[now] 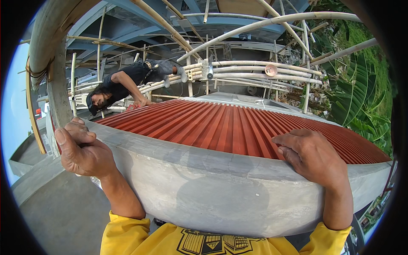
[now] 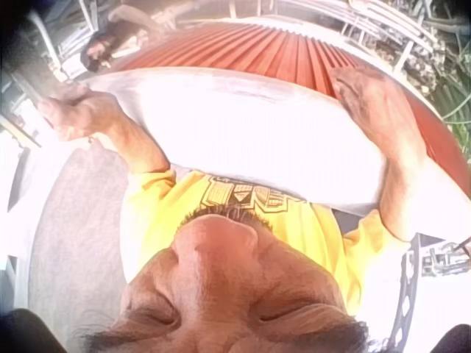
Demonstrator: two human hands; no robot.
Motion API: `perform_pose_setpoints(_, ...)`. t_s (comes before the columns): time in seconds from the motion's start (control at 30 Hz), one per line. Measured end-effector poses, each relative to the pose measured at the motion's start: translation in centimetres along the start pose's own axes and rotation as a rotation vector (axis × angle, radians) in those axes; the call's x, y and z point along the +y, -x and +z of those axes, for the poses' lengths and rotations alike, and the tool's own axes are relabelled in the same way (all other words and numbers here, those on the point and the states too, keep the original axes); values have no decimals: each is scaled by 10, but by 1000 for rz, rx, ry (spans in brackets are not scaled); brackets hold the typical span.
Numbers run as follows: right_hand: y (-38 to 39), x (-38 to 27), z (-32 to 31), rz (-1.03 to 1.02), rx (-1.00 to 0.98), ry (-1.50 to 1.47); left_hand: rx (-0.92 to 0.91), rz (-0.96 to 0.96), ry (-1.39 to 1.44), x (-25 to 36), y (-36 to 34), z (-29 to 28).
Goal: Installing a set of red louver panels into a concrete window frame from a scaffolding.
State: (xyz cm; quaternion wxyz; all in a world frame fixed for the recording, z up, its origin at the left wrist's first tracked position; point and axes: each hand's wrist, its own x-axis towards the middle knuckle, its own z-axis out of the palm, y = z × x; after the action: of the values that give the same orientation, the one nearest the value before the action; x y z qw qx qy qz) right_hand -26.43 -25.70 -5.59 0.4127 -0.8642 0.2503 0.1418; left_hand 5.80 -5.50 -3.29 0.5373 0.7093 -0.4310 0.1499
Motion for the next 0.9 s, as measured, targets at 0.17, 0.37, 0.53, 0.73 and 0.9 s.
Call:
perform_pose_setpoints(0.17, 0, 0, -1, 11, -24, 9, 30, -21, 4, 1, -1, 1)
perform_pose_setpoints(0.37, 0, 2, 2, -25, 29, -6, 19, 1, -32, 0, -2, 1)
perform_pose_setpoints(0.53, 1, 2, 2, -34, 29, -8, 13, 1, -24, 1, -2, 1)
perform_pose_setpoints(0.73, 1, 2, 2, -66, 34, 23, 40, -16, -24, 1, -2, 1)
perform_pose_setpoints(0.9, 1, 2, 1, -61, 26, 20, 46, -33, -30, 3, -2, 4)
